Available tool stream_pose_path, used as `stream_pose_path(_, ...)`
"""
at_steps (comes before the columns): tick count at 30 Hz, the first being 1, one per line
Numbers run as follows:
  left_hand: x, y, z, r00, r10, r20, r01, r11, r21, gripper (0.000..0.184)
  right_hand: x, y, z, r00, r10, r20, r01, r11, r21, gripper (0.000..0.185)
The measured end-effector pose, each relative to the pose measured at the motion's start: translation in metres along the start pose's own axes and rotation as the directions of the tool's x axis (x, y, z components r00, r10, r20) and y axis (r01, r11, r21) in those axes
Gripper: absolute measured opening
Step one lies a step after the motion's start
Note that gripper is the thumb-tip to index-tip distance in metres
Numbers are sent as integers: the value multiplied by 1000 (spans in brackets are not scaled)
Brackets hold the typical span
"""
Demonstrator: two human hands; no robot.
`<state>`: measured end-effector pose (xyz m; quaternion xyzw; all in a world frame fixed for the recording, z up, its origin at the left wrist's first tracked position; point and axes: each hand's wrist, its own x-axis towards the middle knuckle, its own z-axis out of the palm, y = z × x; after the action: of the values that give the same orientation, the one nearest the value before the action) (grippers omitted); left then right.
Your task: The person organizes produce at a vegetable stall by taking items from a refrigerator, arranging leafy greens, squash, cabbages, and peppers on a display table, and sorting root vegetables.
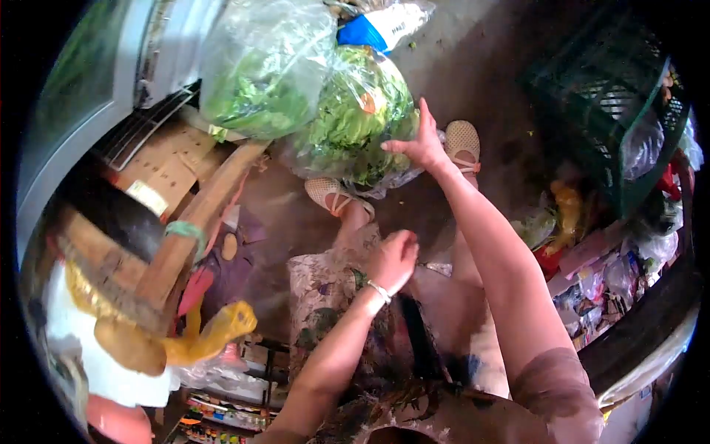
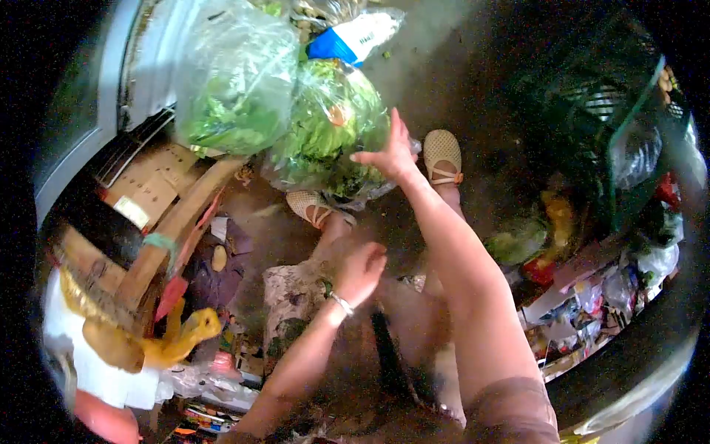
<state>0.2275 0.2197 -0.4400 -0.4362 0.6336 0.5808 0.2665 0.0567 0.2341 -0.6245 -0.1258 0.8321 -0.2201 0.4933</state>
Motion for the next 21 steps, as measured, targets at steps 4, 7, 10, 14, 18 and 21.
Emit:
stream_pose_path(4, 13, 17, 6, 967, 255, -5, -255, 966, 49, 24, 21, 3, 54, 994, -89, -66, 110, 845, 523, 137)
stream_pose_path(7, 11, 26, -2, 972, 182, 150, -205, 967, 154, 27, 15, -18, 54, 991, 123, -50, -69, 804, 591, 92)
stream_pose_path(10, 14, 23, -1, 954, 219, 207, -268, 930, 253, 32, 0, -40, 42, 965, 173, 199, -264, 619, 739, 58)
stream_pose_path(14, 20, 23, 4, 944, 217, 246, -242, 967, 74, 30, -35, -55, -6, 861, 255, 440, -504, 314, 804, 43)
stream_pose_path(18, 12, 21, 16, 847, 239, 475, -232, 970, -74, 38, -90, -41, -56, 815, 263, 516, -536, 5, 844, 47)
stream_pose_path(21, 7, 28, 17, 779, 202, 593, -194, 978, -78, 41, -137, -31, -98, 782, 403, 476, -438, -188, 879, 51)
